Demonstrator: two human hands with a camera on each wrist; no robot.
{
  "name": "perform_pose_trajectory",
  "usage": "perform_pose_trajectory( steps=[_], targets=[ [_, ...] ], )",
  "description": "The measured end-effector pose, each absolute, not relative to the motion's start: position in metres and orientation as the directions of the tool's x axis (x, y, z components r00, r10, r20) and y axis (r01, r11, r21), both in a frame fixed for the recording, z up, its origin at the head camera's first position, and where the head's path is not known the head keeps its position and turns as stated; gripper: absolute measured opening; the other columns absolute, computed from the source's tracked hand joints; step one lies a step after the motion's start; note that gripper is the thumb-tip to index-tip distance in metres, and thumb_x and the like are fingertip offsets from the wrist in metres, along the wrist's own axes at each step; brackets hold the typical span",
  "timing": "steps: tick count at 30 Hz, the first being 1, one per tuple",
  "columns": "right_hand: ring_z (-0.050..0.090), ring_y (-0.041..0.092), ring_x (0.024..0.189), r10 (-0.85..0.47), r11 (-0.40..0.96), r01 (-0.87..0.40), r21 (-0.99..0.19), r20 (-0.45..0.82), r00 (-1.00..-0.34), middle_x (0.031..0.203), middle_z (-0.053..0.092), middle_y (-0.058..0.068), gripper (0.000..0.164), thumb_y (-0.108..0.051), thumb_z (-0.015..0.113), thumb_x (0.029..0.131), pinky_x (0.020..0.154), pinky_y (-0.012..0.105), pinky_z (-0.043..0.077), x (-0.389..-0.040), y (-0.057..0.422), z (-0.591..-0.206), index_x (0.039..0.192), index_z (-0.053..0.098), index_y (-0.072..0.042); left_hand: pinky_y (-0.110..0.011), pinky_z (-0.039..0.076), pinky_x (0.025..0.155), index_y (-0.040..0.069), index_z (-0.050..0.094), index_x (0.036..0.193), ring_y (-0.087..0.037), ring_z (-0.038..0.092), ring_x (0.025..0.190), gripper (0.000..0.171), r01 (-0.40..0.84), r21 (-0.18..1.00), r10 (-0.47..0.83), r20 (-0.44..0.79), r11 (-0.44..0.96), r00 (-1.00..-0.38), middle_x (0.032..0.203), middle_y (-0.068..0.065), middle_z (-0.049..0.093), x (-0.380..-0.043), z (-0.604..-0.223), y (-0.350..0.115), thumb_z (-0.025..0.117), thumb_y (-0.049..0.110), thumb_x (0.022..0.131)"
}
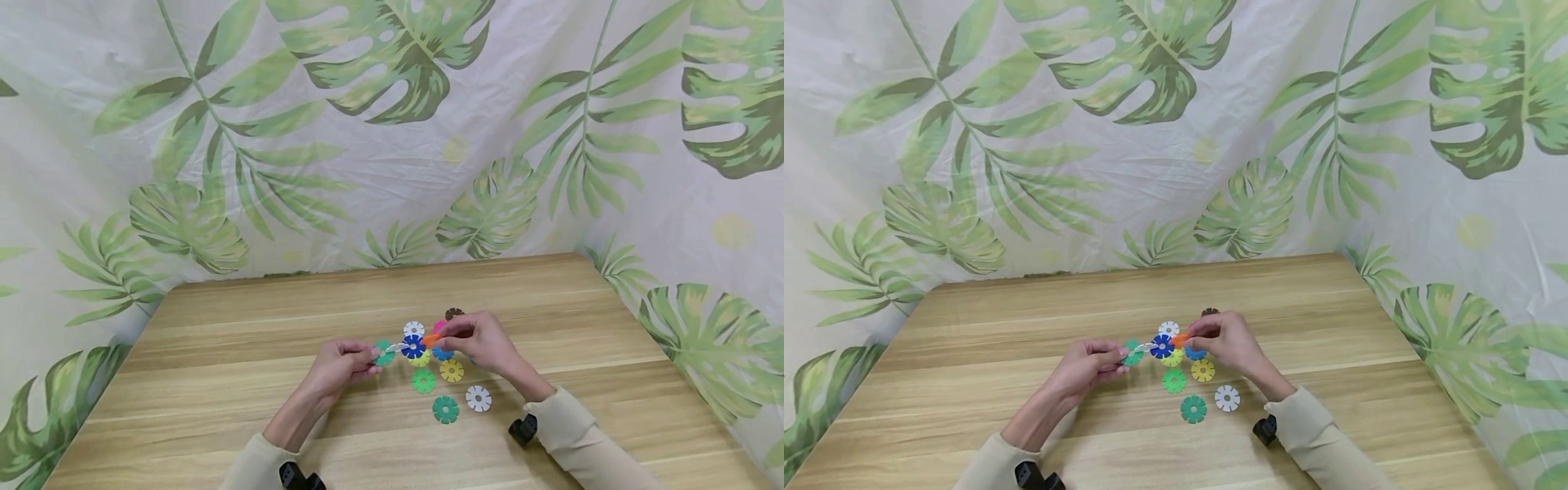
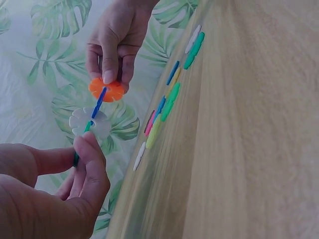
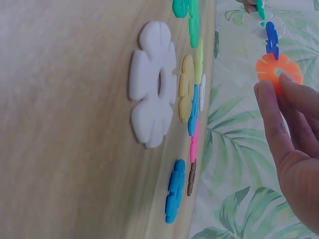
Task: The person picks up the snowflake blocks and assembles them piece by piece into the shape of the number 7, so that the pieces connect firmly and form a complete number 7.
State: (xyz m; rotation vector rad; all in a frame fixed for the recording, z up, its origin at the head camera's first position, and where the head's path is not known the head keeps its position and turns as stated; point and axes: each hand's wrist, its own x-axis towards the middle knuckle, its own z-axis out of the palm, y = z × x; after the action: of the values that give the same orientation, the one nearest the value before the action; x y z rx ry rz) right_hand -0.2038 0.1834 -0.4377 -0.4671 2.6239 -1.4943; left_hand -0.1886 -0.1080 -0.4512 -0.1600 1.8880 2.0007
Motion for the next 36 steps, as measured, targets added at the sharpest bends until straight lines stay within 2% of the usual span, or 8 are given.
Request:
perform_pose_trajectory(
  steps=[16,28,31,36],
  targets=[
    [0.067,0.012,0.079,-0.316,0.469,-0.251,-0.846,0.105,-0.943,0.094,0.078,0.006,0.005,-0.011,0.083,0.09,0.066,0.02,0.058,-0.197,0.176,-0.435,0.095,0.082,-0.012,-0.022,0.066,0.075,-0.015,0.067,0.118,-0.01,0.072,0.074,0.023,-0.332,0.943,0.182,-0.327,0.003,-0.927,0.091,-0.009,0.073,-0.188,-0.447,-0.109,0.066,-0.002,0.099],
    [0.068,0.015,0.079,-0.315,0.475,-0.238,-0.847,0.089,-0.945,0.096,0.078,0.005,0.004,-0.013,0.083,0.09,0.066,0.02,0.058,-0.197,0.172,-0.434,0.093,0.081,-0.014,-0.023,0.066,0.074,-0.014,0.067,0.119,-0.011,0.071,0.073,0.023,-0.334,0.942,0.143,-0.332,0.01,-0.932,0.092,-0.012,0.072,-0.184,-0.444,-0.106,0.067,-0.001,0.099],
    [0.069,0.017,0.079,-0.311,0.468,-0.234,-0.852,0.089,-0.946,0.097,0.078,0.005,0.004,-0.013,0.084,0.089,0.064,0.02,0.058,-0.196,0.173,-0.435,0.093,0.081,-0.013,-0.024,0.067,0.074,-0.015,0.066,0.119,-0.011,0.072,0.072,0.024,-0.334,0.942,0.136,-0.333,0.011,-0.933,0.092,-0.012,0.072,-0.183,-0.443,-0.105,0.068,-0.002,0.098],
    [0.074,0.03,0.08,-0.316,0.442,-0.243,-0.864,0.104,-0.943,0.094,0.079,0.008,0.004,-0.01,0.083,0.089,0.06,0.02,0.057,-0.195,0.174,-0.438,0.092,0.081,-0.009,-0.022,0.066,0.071,-0.015,0.067,0.117,-0.011,0.072,0.07,0.023,-0.324,0.946,0.137,-0.322,0.004,-0.937,0.09,-0.012,0.073,-0.183,-0.445,-0.104,0.069,-0.003,0.097]
  ],
)
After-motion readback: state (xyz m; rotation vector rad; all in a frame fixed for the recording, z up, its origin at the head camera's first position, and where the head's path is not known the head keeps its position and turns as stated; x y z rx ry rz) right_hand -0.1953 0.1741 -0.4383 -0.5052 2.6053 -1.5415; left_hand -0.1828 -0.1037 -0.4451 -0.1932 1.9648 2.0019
